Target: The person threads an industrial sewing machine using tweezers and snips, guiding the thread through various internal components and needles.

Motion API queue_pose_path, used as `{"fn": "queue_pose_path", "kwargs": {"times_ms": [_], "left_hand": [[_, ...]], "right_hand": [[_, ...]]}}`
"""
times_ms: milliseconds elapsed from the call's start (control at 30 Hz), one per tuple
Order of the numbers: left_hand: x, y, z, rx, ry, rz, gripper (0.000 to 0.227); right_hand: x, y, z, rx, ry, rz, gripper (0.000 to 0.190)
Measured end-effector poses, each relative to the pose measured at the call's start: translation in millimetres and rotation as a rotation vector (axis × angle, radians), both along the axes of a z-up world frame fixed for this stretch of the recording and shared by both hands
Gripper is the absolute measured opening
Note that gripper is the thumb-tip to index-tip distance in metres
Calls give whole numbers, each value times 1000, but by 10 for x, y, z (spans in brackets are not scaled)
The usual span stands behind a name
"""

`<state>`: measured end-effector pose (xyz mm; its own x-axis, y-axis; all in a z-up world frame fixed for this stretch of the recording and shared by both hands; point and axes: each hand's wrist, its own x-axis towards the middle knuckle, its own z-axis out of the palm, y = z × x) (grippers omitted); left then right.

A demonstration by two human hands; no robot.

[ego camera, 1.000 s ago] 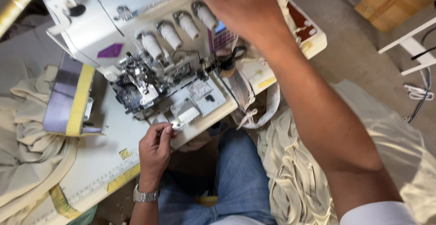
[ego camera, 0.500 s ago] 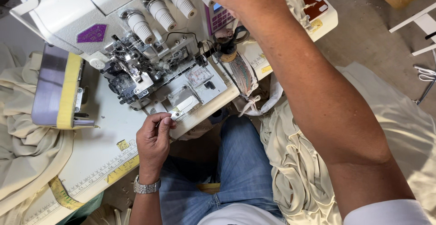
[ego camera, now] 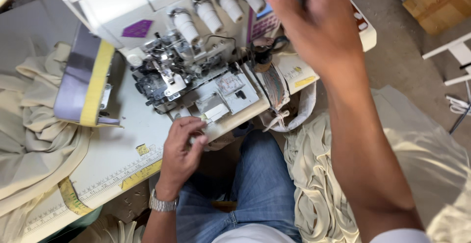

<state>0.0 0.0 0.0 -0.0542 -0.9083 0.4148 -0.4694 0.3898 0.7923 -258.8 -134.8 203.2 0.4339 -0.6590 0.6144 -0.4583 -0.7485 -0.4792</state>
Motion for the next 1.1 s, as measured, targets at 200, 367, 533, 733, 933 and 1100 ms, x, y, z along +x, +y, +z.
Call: {"fn": "queue_pose_path", "kwargs": {"times_ms": [200,367,533,733,933,1100], "left_hand": [[248,283,787,-177,43,125,43],[873,-628,1554,-459,-56,369,20],[1142,-1710,1625,14,97,363,10],[1242,-2351,1340,382,461,376,19],[1333,-2496,707,297,324,294,29],[1361,-2504,1162,74,205,219,45]], "right_hand": [[29,625,-591,549,50,-373,56],[672,795,-1139,552,-118,127,32],[1090,641,-1227,537,-93,58,44],[1189,492,-1300,487,-8,24,48],[1254,534,-1323,466,67,34,44],[1251,802,-821,524,211,68,59]]}}
